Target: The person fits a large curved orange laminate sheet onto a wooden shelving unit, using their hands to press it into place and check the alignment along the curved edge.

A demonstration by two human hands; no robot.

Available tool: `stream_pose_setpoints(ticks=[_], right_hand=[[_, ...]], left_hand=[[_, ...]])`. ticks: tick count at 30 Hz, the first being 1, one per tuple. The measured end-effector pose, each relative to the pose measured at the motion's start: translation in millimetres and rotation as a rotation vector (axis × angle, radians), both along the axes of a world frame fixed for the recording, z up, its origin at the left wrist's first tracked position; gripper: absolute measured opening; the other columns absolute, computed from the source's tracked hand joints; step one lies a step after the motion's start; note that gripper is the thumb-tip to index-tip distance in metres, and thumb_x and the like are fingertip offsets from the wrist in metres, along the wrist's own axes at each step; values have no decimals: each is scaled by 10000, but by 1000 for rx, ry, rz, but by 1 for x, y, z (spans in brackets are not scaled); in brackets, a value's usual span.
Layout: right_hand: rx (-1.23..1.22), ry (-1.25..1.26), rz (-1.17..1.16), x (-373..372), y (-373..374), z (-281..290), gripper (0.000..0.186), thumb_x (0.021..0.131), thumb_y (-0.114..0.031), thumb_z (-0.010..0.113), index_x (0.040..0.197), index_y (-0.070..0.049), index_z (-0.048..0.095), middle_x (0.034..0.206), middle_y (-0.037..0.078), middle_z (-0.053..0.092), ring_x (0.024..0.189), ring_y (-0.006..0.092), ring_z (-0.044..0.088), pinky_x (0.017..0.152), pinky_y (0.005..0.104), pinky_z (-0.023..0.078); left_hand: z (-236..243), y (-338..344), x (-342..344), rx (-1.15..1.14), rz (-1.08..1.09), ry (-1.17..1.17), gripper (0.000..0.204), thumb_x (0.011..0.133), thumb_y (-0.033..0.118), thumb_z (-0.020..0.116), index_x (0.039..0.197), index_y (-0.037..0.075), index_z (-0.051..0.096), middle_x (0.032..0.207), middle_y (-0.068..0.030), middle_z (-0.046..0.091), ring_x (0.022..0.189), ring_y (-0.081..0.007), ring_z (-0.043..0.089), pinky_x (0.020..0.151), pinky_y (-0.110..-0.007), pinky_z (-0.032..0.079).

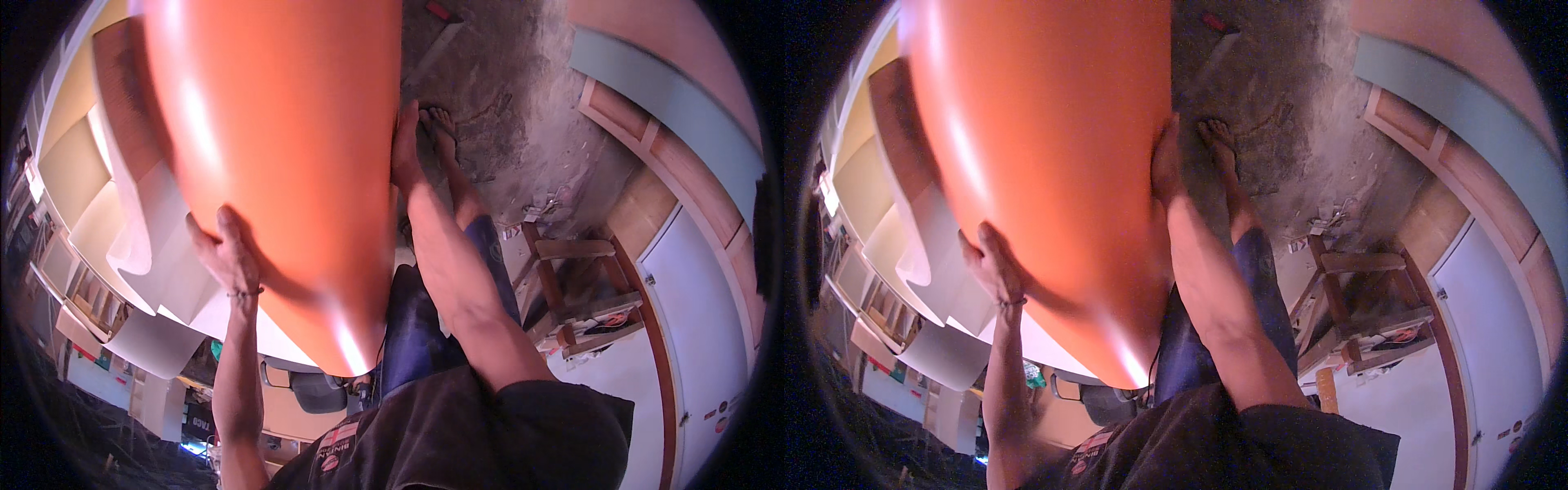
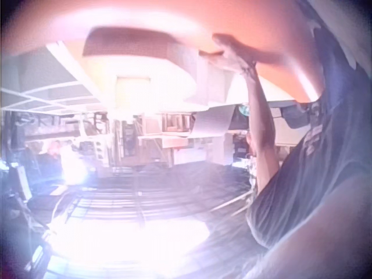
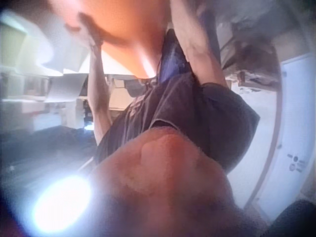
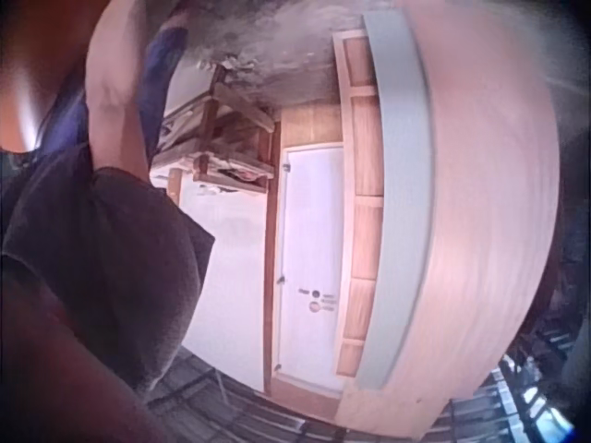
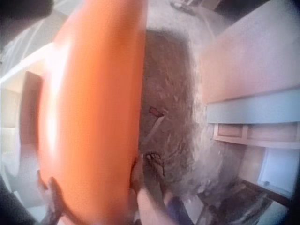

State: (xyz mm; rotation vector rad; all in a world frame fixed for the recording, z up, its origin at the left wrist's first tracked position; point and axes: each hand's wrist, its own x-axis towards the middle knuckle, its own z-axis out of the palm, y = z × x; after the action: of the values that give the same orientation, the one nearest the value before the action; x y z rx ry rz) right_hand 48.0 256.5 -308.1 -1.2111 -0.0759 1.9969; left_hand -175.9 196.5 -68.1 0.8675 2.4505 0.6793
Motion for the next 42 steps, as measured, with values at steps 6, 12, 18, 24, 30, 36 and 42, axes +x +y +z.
stream_pose_setpoints(ticks=[6, 12, 18, 24, 30, 36, 42], right_hand=[[-171, -137, 75, 7, -4, -72, 740, 1119, -555, 146, 1561, -18, 400, 1566, 105, 470, 1428, 237, 431, 1201, 393, 319], [-253, -56, -56, 10, -3, -137, 824, 1088, -635, 182, 1534, 16, 420, 1526, 150, 507, 1396, 244, 475, 1199, 395, 322], [-539, 4, -83, 12, 9, -174, 840, 1084, -636, 196, 1522, 46, 418, 1498, 213, 532, 1387, 345, 507, 1182, 430, 354], [-191, -753, 372, 45, -15, -250, 747, 1106, -545, 212, 1556, 31, 367, 1561, 240, 449, 1419, 404, 457, 1188, 455, 344], [230, -418, 251, 17, -84, -34, 669, 1118, -410, 345, 1604, 38, 243, 1637, 290, 288, 1536, 407, 261, 1253, 477, 231], [436, -925, 529, -49, -118, 248, 767, 1103, -447, 373, 1617, 71, 136, 1678, 296, 179, 1563, 419, 194, 1273, 476, 183], [349, -1148, 323, -59, -89, 222, 806, 1088, -475, 374, 1592, 114, 154, 1647, 347, 200, 1542, 461, 216, 1271, 492, 186]], left_hand=[[-3, -12, -4, 59, 79, -151, 815, 995, 647, 548, 1386, -65, 481, 1309, -166, 581, 1193, -245, 543, 1026, -424, 437], [2, -48, -30, -100, 114, 26, 801, 979, 715, 486, 1307, -14, 523, 1232, -124, 582, 1144, -232, 587, 959, -432, 484], [16, -69, -41, -148, -538, 488, 893, 885, 668, 700, 1444, 15, 455, 1309, -134, 574, 1199, -274, 593, 987, -470, 505], [4, -45, -36, 22, 67, -239, 655, 1035, 551, 476, 1410, 13, 495, 1292, -136, 598, 1177, -269, 592, 989, -418, 483], [19, -9, -4, -18, 41, 35, 478, 988, 391, 647, 1178, -43, 582, 868, -51, 617, 789, -145, 550, 724, -330, 477], [21, -28, 5, -12, -99, 100, 614, 821, 442, 810, 1154, -28, 599, 966, -207, 709, 934, -336, 685, 882, -441, 518], [32, -58, 21, -130, 12, -4, 835, 715, 576, 856, 1271, 12, 590, 1057, -219, 727, 1046, -393, 700, 924, -488, 525]])
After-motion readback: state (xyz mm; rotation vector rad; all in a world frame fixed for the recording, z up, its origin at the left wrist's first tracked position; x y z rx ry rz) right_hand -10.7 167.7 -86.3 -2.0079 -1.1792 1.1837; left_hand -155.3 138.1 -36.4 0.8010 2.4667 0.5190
